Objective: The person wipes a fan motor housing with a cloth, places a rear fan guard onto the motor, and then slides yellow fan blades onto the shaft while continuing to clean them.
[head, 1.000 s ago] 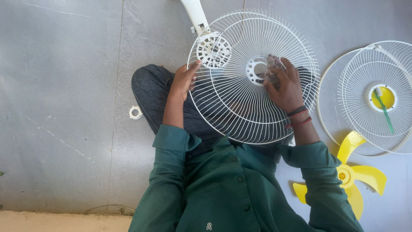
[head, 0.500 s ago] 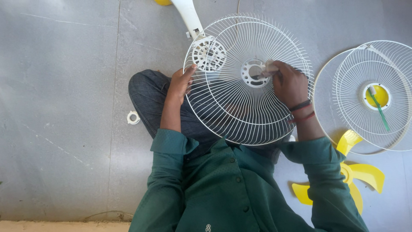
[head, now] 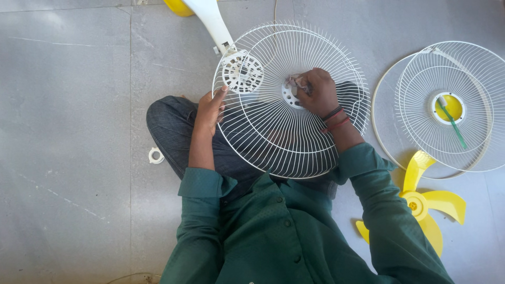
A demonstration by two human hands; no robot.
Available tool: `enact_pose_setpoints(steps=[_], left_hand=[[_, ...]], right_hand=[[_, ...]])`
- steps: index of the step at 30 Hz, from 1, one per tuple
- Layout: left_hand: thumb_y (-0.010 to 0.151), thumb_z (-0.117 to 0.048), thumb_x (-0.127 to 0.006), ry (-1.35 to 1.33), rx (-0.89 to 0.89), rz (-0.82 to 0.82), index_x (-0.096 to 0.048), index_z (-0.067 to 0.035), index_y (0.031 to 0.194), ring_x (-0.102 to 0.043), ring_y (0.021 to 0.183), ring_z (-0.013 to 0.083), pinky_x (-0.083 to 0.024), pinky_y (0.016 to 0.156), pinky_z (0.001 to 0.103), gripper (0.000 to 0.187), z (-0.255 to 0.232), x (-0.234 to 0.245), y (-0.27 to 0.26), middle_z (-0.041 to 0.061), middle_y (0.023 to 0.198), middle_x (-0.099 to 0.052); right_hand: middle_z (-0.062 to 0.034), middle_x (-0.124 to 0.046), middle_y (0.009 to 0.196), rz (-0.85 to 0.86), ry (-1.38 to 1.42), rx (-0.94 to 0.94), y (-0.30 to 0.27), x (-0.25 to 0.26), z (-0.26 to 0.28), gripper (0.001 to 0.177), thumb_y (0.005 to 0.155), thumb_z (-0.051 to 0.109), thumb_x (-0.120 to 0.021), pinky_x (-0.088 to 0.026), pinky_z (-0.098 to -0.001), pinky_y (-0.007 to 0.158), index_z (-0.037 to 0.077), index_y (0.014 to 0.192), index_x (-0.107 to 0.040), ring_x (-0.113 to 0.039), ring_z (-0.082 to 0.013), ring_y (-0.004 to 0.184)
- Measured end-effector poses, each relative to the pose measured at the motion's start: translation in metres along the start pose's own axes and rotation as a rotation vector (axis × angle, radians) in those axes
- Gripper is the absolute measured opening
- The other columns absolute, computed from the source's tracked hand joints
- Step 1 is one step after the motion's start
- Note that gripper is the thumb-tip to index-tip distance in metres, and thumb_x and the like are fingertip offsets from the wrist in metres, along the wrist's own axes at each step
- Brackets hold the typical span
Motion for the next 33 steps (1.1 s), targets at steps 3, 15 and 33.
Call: enact_pose_setpoints(steps=[3, 15, 33], left_hand=[[0.08, -0.065, -0.074, -0.002, -0.007, -0.005, -0.071, -0.003, 0.097, -0.044, 0.044, 0.0006, -0.035, 0.035, 0.017, 0.065, 0.001, 0.001, 0.002, -0.007, 0.059, -0.049], [0.079, -0.065, -0.075, -0.014, -0.004, -0.022, -0.071, -0.002, 0.101, -0.046, 0.044, 0.0001, -0.037, 0.036, 0.016, 0.067, 0.002, 0.0, 0.001, -0.007, 0.06, -0.049], [0.078, -0.064, -0.073, -0.013, -0.016, -0.065, -0.066, 0.003, 0.117, -0.054, 0.051, 0.0008, -0.04, 0.036, 0.016, 0.079, 0.006, 0.001, 0.004, 0.004, 0.08, -0.062]], right_hand=[[-0.0117, -0.069, 0.097, -0.056, 0.061, -0.113, -0.004, 0.0, -0.009, 0.023, 0.084, 0.011, -0.081, -0.057, -0.0413, 0.076, 0.004, 0.094, -0.061, -0.069, -0.0294, 0.085], [-0.0132, -0.057, 0.119, -0.184, 0.04, -0.096, -0.006, 0.011, 0.001, 0.017, 0.081, 0.003, -0.079, -0.06, -0.0368, 0.083, 0.003, 0.097, -0.073, -0.066, -0.0271, 0.103], [-0.0145, -0.069, 0.115, -0.124, 0.118, 0.001, -0.002, 0.011, 0.02, 0.022, 0.088, -0.005, -0.07, -0.061, -0.0357, 0.085, 0.001, 0.109, -0.073, -0.072, -0.0269, 0.099]])
Point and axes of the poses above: each hand's wrist, its own y-axis towards the middle knuckle, its own x-axis out of the back of the hand, z = x × y, the point moved 6 cm from there along y, towards the middle knuckle
